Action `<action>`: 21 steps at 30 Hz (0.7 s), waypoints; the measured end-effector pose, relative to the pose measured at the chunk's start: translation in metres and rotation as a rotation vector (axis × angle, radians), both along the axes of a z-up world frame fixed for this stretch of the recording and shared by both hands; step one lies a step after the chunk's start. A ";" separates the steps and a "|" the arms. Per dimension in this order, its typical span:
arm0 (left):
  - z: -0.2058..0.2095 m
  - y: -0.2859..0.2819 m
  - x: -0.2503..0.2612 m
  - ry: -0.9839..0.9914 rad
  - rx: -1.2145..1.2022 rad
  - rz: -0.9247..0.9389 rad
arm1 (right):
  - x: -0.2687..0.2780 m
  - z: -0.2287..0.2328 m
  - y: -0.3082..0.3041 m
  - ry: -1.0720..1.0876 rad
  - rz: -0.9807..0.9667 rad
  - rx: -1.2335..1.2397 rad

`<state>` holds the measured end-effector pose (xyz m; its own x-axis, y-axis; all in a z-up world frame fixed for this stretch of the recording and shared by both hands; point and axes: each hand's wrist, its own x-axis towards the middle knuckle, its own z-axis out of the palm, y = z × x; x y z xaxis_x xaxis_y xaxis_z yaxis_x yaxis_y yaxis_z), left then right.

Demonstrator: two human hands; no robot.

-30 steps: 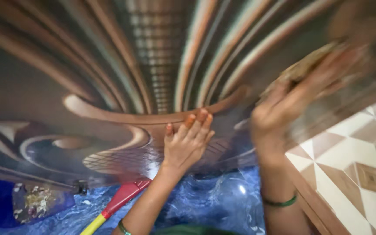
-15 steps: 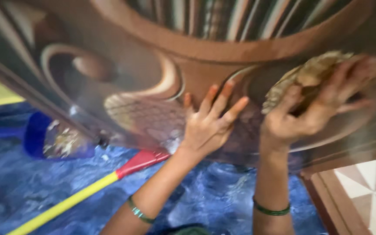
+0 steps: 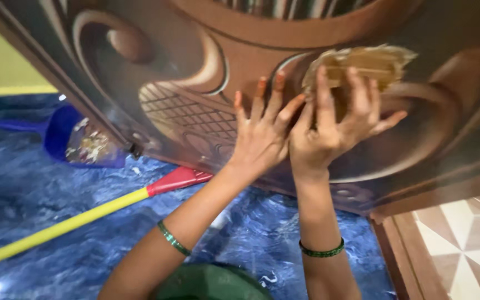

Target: The person wipes a wooden door with a cloth, moving from the top edge down the side and across the carved floral panels. The person also wipes the adjacent door frame and floor trim while cleaning.

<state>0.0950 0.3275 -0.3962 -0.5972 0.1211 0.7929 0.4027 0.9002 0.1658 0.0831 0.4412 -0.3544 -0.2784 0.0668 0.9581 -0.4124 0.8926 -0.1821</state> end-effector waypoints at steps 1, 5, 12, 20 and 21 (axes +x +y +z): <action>0.000 -0.005 0.000 0.012 -0.008 -0.020 | -0.002 -0.005 0.002 -0.026 -0.016 -0.001; -0.003 -0.038 0.013 -0.031 -0.339 0.160 | -0.012 -0.017 0.015 -0.051 -0.074 0.026; 0.025 -0.158 0.026 0.065 -0.180 0.234 | -0.004 0.026 0.048 -0.255 -0.286 0.038; 0.052 -0.266 0.007 -0.044 0.215 0.324 | 0.001 0.029 -0.021 -0.139 -0.155 0.037; 0.055 -0.273 0.004 -0.027 0.219 0.315 | -0.002 0.030 -0.050 -0.154 -0.172 0.044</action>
<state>0.0992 0.0549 -0.3414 -0.5990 -0.2424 0.7632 0.1046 0.9212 0.3747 0.0807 0.3915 -0.3243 -0.4097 0.0845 0.9083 -0.2242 0.9558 -0.1901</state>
